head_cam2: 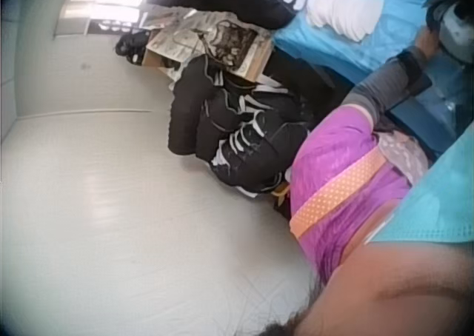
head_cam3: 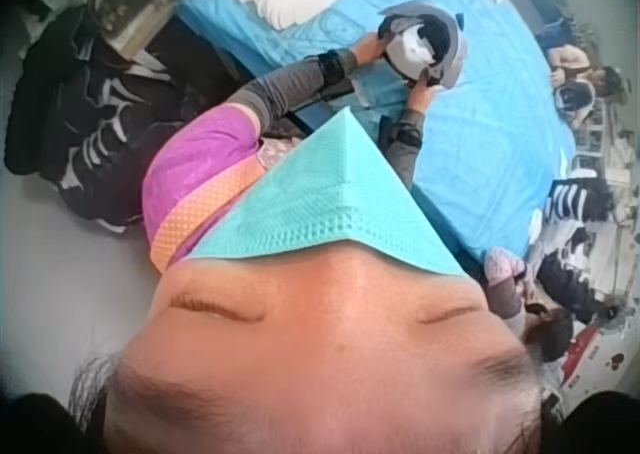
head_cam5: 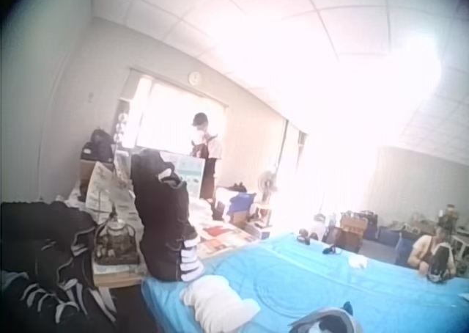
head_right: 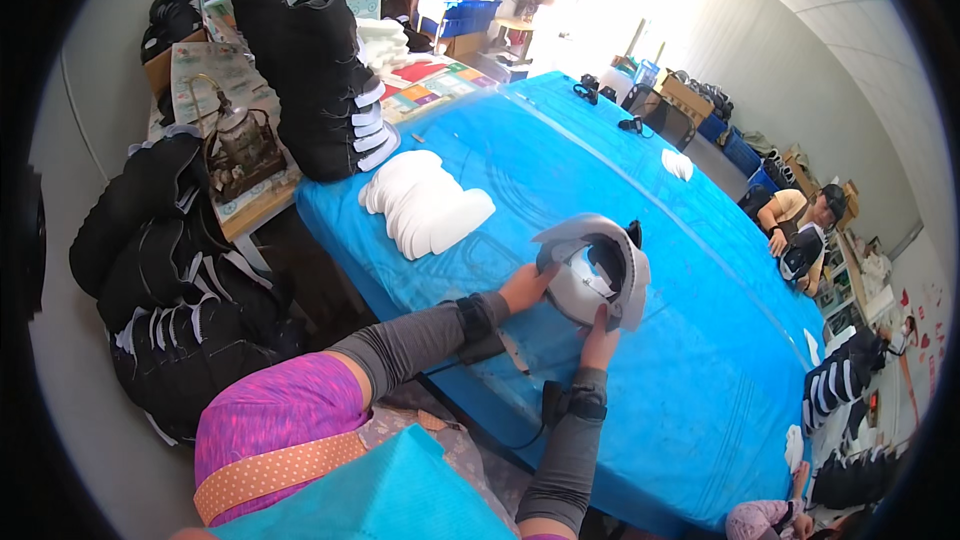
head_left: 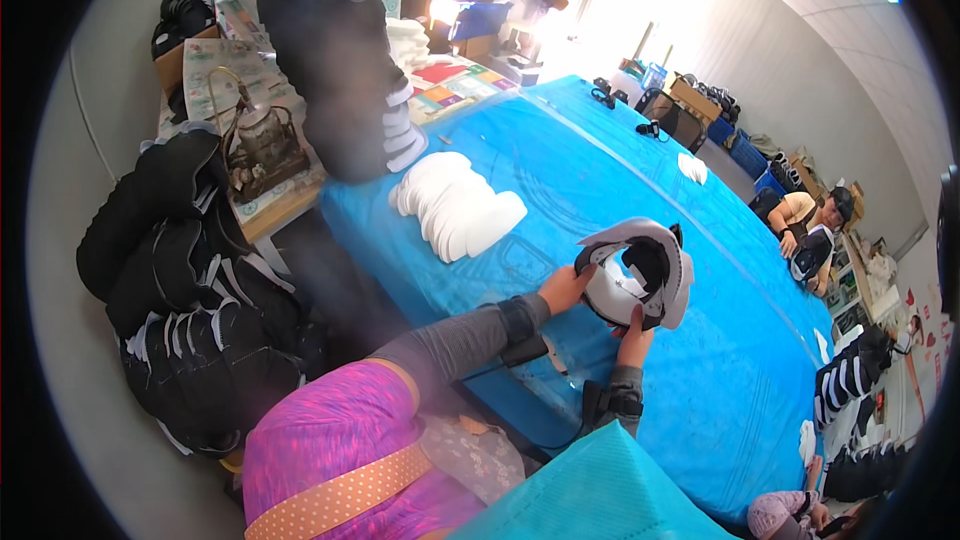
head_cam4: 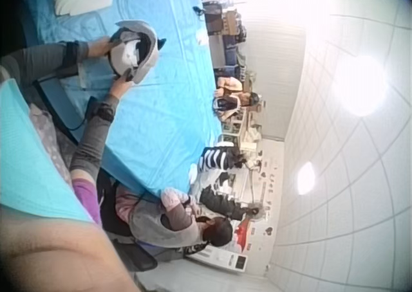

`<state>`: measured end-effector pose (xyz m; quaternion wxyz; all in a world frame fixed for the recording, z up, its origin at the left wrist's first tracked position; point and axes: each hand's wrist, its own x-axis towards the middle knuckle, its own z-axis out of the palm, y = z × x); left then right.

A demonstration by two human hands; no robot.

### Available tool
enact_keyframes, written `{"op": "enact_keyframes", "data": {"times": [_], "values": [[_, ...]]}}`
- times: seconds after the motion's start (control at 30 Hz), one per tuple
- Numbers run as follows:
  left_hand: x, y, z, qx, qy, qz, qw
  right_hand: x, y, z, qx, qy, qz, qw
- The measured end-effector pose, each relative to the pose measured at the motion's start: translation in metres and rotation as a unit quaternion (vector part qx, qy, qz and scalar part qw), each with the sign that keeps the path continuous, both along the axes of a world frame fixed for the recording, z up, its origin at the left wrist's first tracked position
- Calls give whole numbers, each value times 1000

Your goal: Manually applying adhesive strips or reinforcement tape to the interior components of a shoe upper.

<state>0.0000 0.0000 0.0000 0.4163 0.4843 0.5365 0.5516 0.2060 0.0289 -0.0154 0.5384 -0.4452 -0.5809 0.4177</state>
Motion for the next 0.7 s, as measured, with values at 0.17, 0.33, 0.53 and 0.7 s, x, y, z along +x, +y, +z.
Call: {"op": "enact_keyframes", "data": {"times": [0.17, 0.33, 0.53, 0.7], "values": [[-2, -1, 2, 6, 6, -11, 1000, -6, -9, 10, -38, 28, 11, 999], [-1, 0, 7, 11, 2, -24, 1000, -8, -5, 6, -15, 35, -32, 999], [0, -1, 7, 3, 4, -31, 999, -2, -1, -1, -23, 16, -24, 999], [0, 3, -2, 4, 0, -26, 1000, 0, 1, -2, -2, 8, -30, 1000]]}}
